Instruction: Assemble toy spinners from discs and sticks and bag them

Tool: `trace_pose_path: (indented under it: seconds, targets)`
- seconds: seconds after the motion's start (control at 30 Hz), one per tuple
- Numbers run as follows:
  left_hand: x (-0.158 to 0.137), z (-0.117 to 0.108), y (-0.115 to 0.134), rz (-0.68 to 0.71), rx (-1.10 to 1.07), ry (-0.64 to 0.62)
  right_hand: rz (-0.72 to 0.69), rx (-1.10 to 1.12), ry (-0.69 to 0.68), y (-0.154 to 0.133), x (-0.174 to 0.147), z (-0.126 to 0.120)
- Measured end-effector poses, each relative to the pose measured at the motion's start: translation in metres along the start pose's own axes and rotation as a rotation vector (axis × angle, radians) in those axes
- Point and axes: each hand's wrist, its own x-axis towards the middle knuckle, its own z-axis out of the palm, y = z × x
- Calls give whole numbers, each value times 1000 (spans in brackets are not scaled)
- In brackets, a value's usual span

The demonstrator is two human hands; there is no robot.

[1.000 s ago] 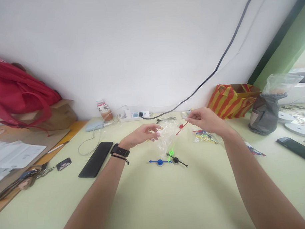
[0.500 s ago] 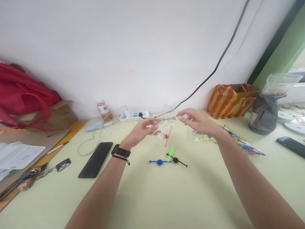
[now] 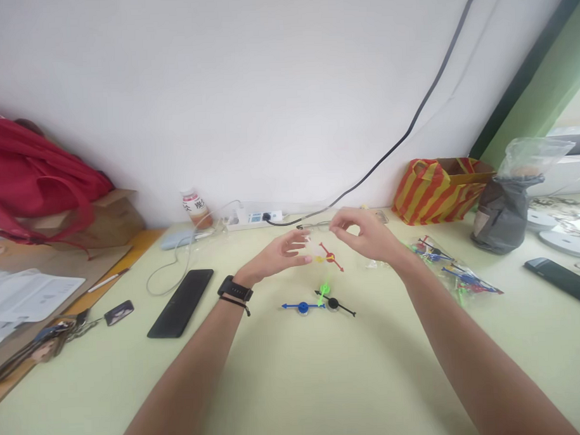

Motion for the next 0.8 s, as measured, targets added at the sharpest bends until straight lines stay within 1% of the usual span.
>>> trace_pose_path:
  seconds: [0.1, 0.17, 0.23, 0.27, 0.33, 0.37, 0.4, 0.43, 0.5, 0.53, 0.57, 0.6, 0.67, 0.73, 0.8]
  targets:
    - [2, 7, -6, 38, 60, -32, -40, 55, -54, -1, 1, 9]
    - [4, 13, -11, 30, 50, -61, -55, 83, -47, 0, 1, 15]
    - [5, 17, -16, 10, 45, -74, -68, 82, 22, 1, 2, 18]
    - [6, 19, -19, 4, 43, -63, -72, 71, 82, 2, 2, 19]
    - [7, 18, -26, -3, 4, 12, -64, 31, 209, 2, 2, 16]
    - [7, 17, -29, -11, -46, 76, -54, 13, 229, 1, 2, 14]
    - [7, 16, -33, -33, -103, 144, -41, 4, 192, 1, 2, 12]
    - [7, 14, -35, -69, -152, 204, -30, 8, 95, 0, 1, 11]
    - [6, 11, -40, -149, -195, 262, -11, 29, -207, 2, -1, 13]
    - [6, 10, -42, -171, -193, 264, 4, 25, -346, 3, -2, 16]
    - [5, 10, -43, -172, -183, 254, 23, 4, -453, 6, -4, 20]
    - [5, 11, -44, -155, -175, 238, 47, -38, -519, 10, -5, 25]
    - [5, 13, -44, -116, -172, 211, 102, -146, -592, 19, -7, 35]
    - [6, 15, -44, -116, -148, 186, 152, -224, -644, 28, -8, 42]
    - [6, 17, -44, -121, -102, 169, 184, -254, -676, 36, -7, 45]
